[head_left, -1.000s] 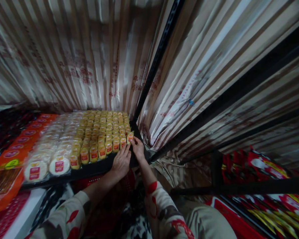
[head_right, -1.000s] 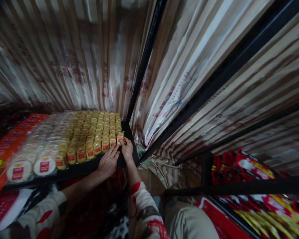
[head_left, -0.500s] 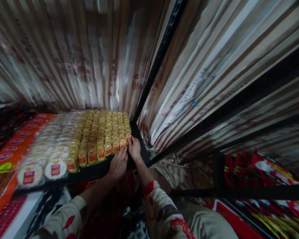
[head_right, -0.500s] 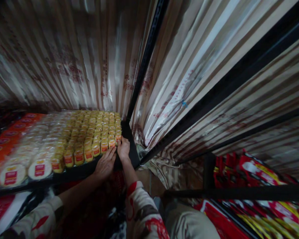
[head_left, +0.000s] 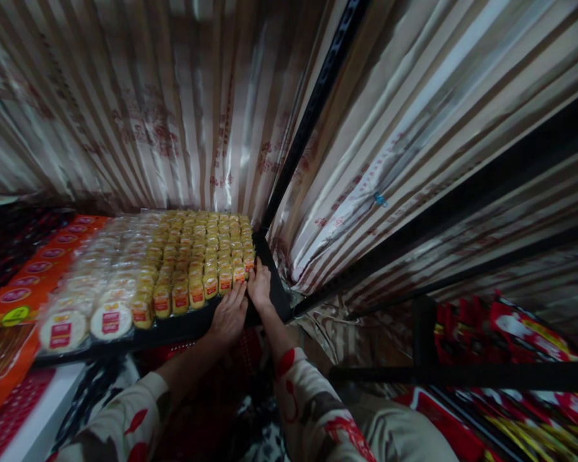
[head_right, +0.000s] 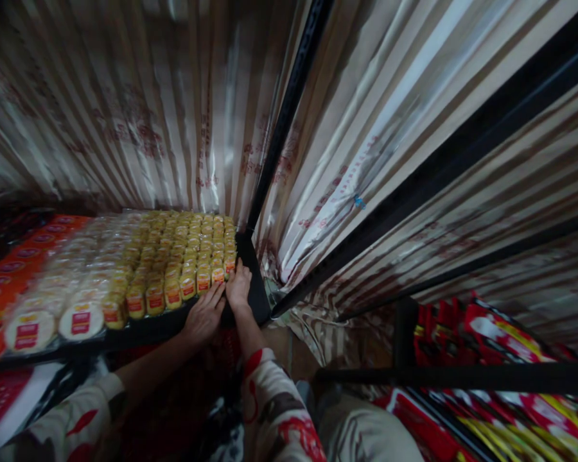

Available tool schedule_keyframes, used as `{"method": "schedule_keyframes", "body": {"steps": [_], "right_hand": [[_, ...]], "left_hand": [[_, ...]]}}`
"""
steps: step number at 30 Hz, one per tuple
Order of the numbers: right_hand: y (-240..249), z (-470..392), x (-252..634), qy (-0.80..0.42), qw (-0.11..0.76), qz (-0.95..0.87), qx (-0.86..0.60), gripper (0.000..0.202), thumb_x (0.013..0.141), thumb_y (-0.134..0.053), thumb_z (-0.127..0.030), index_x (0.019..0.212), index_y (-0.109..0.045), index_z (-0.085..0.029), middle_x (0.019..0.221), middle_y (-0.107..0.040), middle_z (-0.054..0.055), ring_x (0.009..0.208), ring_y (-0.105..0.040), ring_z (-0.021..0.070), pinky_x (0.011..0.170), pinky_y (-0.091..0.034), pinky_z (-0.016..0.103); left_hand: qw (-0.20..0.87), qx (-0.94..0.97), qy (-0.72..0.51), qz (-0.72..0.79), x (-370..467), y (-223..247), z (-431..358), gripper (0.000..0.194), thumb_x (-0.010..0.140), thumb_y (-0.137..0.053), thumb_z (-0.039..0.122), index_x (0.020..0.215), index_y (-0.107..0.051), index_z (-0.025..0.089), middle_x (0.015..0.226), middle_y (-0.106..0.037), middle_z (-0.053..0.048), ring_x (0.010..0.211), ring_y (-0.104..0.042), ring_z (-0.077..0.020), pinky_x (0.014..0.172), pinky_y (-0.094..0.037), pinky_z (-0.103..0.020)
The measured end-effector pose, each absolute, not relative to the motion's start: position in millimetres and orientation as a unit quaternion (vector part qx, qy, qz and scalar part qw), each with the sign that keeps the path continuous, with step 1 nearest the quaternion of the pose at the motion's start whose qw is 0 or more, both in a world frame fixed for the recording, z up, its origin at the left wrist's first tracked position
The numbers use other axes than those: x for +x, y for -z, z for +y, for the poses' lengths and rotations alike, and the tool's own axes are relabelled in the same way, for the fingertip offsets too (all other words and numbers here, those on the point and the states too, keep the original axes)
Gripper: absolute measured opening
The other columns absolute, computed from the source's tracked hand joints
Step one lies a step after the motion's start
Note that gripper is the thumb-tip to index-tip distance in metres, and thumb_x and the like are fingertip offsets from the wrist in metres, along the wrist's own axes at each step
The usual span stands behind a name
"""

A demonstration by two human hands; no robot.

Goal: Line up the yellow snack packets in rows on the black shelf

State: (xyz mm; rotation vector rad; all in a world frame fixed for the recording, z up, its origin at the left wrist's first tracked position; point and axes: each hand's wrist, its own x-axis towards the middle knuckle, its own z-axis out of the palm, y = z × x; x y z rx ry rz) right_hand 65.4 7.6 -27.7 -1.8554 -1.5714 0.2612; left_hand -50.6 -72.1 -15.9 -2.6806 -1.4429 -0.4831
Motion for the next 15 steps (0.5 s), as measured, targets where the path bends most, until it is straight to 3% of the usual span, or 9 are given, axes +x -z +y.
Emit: {"method": "schedule_keyframes", "body": {"steps": [9,12,15], "right_hand": [[14.3,-6.6,65.7,-0.128,0.401,-0.592,-0.687,0.047,0.079,-0.041,-0.014,0.125,-0.048,-0.008,0.124,-0.052,0.016,0.117,-0.044,0.022,0.102,-0.032,0.038],[5.0,-31.7,60.2,-0.142,0.461,-0.571,-0.665,0.041,0.081,-0.041,-0.018,0.119,-0.051,-0.01,0.116,-0.057,0.014,0.107,-0.052,0.0197,0.095,-0.039,0.035],[2.1,-74.9,47.0,-0.213,0.519,-0.549,-0.619,0.033,0.086,-0.039,-0.027,0.112,-0.054,-0.014,0.101,-0.064,0.009,0.09,-0.06,0.0157,0.079,-0.047,0.027]], "left_hand": [[-0.004,-0.875,0.181,-0.449,-57.1,8.5,-83.5,0.029,0.084,-0.042,0.011,0.105,-0.062,0.007,0.136,-0.045,-0.018,0.132,-0.033,-0.0273,0.102,-0.037,-0.041],[-0.033,-0.886,0.201,-0.416,-66.4,5.7,-97.3,0.028,0.085,-0.042,0.013,0.105,-0.062,0.01,0.126,-0.054,-0.016,0.125,-0.042,-0.0251,0.098,-0.041,-0.039],[-0.067,-0.903,0.21,-0.369,-81.5,9.2,-119.1,0.024,0.088,-0.042,0.019,0.1,-0.062,0.012,0.107,-0.062,-0.012,0.108,-0.052,-0.022,0.089,-0.046,-0.036]]}}
